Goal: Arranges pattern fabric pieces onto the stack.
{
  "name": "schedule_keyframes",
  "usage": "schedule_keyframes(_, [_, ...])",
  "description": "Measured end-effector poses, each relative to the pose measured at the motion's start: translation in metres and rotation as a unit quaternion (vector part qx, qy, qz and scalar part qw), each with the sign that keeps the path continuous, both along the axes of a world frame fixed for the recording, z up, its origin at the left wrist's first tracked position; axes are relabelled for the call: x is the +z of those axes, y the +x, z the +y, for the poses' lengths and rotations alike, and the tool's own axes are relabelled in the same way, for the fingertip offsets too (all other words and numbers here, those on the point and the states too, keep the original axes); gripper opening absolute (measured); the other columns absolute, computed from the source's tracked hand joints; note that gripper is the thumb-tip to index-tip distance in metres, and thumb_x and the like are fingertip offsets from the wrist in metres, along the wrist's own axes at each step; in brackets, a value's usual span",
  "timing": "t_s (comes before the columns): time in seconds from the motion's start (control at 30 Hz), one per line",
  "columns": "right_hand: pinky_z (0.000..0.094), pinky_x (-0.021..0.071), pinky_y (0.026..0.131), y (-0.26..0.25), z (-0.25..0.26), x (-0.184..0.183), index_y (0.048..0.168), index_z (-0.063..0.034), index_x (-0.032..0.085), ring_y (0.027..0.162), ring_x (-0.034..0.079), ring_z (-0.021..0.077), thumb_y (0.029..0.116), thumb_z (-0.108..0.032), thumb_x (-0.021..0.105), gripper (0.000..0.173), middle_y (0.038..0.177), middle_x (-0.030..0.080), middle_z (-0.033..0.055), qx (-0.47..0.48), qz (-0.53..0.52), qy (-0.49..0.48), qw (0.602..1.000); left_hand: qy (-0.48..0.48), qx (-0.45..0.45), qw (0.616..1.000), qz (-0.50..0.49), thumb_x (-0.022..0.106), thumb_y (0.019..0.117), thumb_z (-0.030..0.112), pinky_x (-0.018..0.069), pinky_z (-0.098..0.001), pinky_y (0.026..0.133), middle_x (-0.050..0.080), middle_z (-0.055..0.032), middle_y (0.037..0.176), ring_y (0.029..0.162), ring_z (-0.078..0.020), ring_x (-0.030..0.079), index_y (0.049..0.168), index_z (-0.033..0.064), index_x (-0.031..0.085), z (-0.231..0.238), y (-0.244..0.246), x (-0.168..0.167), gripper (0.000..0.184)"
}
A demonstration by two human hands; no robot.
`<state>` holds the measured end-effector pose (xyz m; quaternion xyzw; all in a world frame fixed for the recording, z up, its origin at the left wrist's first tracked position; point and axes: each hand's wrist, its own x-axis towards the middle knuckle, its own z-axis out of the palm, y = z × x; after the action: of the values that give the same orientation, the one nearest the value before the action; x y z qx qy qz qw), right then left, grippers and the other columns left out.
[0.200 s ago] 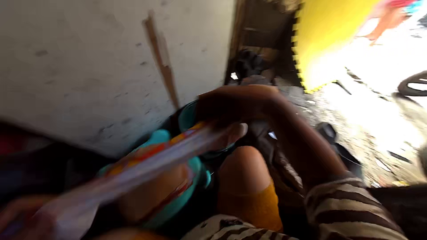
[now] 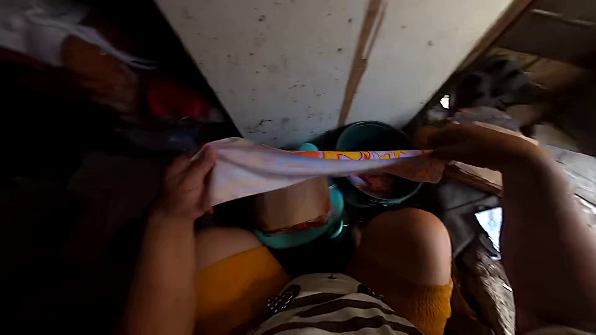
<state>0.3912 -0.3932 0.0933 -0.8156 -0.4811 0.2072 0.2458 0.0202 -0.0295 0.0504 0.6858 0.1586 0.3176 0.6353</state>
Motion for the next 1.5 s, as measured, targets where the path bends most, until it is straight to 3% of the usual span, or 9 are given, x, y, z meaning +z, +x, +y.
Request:
schedule_keyframes(0.17, [0.0204,0.0506,0.056,0.008,-0.013,-0.044,0.093,-0.0183,0.065,0.064,0.059,0.0015,0.0944,-0.011,0.043,0.023,0.078,0.065,-0.0075,-0.137,0.233,0.191,0.944,-0.046,0.019,0.992,0.118,0.040,0.1103,0.027,0.0612,-0.0333,0.080,0.072,0.0020,0.099,0.088,-0.0083,0.070,0.118,0.0108,0.066,-0.007,0.015,-0.026,0.032])
schedule_keyframes(0.33, [0.0194,0.0547,0.056,-0.003,-0.001,-0.049,0.102,-0.0181,0.064,0.063,0.062,-0.0006,0.1034,-0.013,0.037,0.028,0.078,0.066,-0.0095,-0.236,0.256,0.277,0.896,0.100,0.029,0.965,0.241,0.054,0.1072,0.025,0.0575,-0.0391,0.073,0.069,-0.0106,0.094,0.078,-0.0168,0.066,0.115,0.0021,0.066,-0.008,0.037,-0.050,0.027])
schedule_keyframes(0.5, [0.0240,0.0587,0.064,-0.003,0.015,-0.052,0.105,-0.0177,0.065,0.071,0.066,0.0022,0.1094,-0.023,0.043,0.024,0.082,0.069,-0.0079,-0.285,0.306,0.289,0.861,0.269,0.055,0.898,0.344,0.063,0.1032,0.025,0.0529,-0.0612,0.088,0.070,-0.0225,0.099,0.094,-0.0374,0.069,0.113,-0.0010,0.069,-0.007,0.056,-0.075,0.029])
schedule_keyframes(0.87, [0.0308,0.0580,0.068,-0.009,0.043,-0.011,0.108,-0.0186,0.065,0.075,0.066,0.0058,0.1051,-0.042,0.053,0.027,0.087,0.067,-0.0062,-0.410,0.218,0.278,0.841,0.297,0.045,0.872,0.386,0.058,0.1057,0.029,0.0520,-0.0590,0.091,0.069,-0.0246,0.102,0.098,-0.0393,0.069,0.116,-0.0036,0.066,-0.003,0.072,-0.073,0.035])
schedule_keyframes(1.0, [0.0327,0.0578,0.066,-0.014,0.051,-0.005,0.108,-0.0175,0.065,0.074,0.066,0.0074,0.1037,-0.045,0.054,0.030,0.087,0.067,-0.0045,-0.424,0.210,0.246,0.846,0.290,0.052,0.875,0.383,0.065,0.1019,0.030,0.0539,-0.0571,0.080,0.067,-0.0204,0.090,0.085,-0.0367,0.067,0.113,-0.0011,0.063,0.002,0.071,-0.080,0.032])
schedule_keyframes(1.17, [0.0276,0.0570,0.058,-0.044,0.076,0.026,0.097,-0.0215,0.068,0.066,0.065,0.0039,0.1033,-0.043,0.055,0.026,0.078,0.067,-0.0089,-0.330,0.179,0.244,0.894,0.250,0.053,0.912,0.321,0.069,0.0986,0.025,0.0502,-0.0578,0.099,0.062,-0.0262,0.125,0.113,-0.0401,0.063,0.139,-0.0026,0.054,0.020,0.064,-0.077,0.051])
schedule_keyframes(1.27, [0.0223,0.0516,0.048,-0.076,0.110,0.052,0.093,-0.0240,0.073,0.053,0.057,0.0011,0.1071,-0.036,0.048,0.032,0.068,0.063,-0.0107,-0.162,0.199,0.240,0.936,0.249,0.049,0.935,0.248,0.070,0.0979,0.027,0.0580,-0.0468,0.084,0.059,-0.0200,0.134,0.097,-0.0286,0.068,0.136,0.0040,0.059,0.023,0.060,-0.046,0.046])
schedule_keyframes(1.4, [0.0229,0.0490,0.042,-0.133,0.174,0.064,0.092,-0.0115,0.069,0.047,0.053,0.0039,0.1094,-0.020,0.036,0.038,0.063,0.061,-0.0045,0.044,0.272,0.168,0.946,0.213,-0.064,0.967,0.121,0.073,0.0921,0.015,0.0542,-0.0250,0.063,0.060,-0.0052,0.129,0.071,-0.0074,0.061,0.140,0.0139,0.058,0.022,0.054,-0.009,0.050])
schedule_keyframes(1.5, [0.0238,0.0534,0.055,-0.174,0.214,0.049,0.099,-0.0069,0.066,0.061,0.060,0.0058,0.1086,-0.018,0.044,0.026,0.075,0.063,-0.0016,0.097,0.288,0.111,0.946,0.103,-0.184,0.976,0.052,0.066,0.0854,0.002,0.0496,-0.0183,0.055,0.068,0.0003,0.089,0.058,-0.0027,0.056,0.141,0.0103,0.054,0.020,0.044,-0.003,0.058])
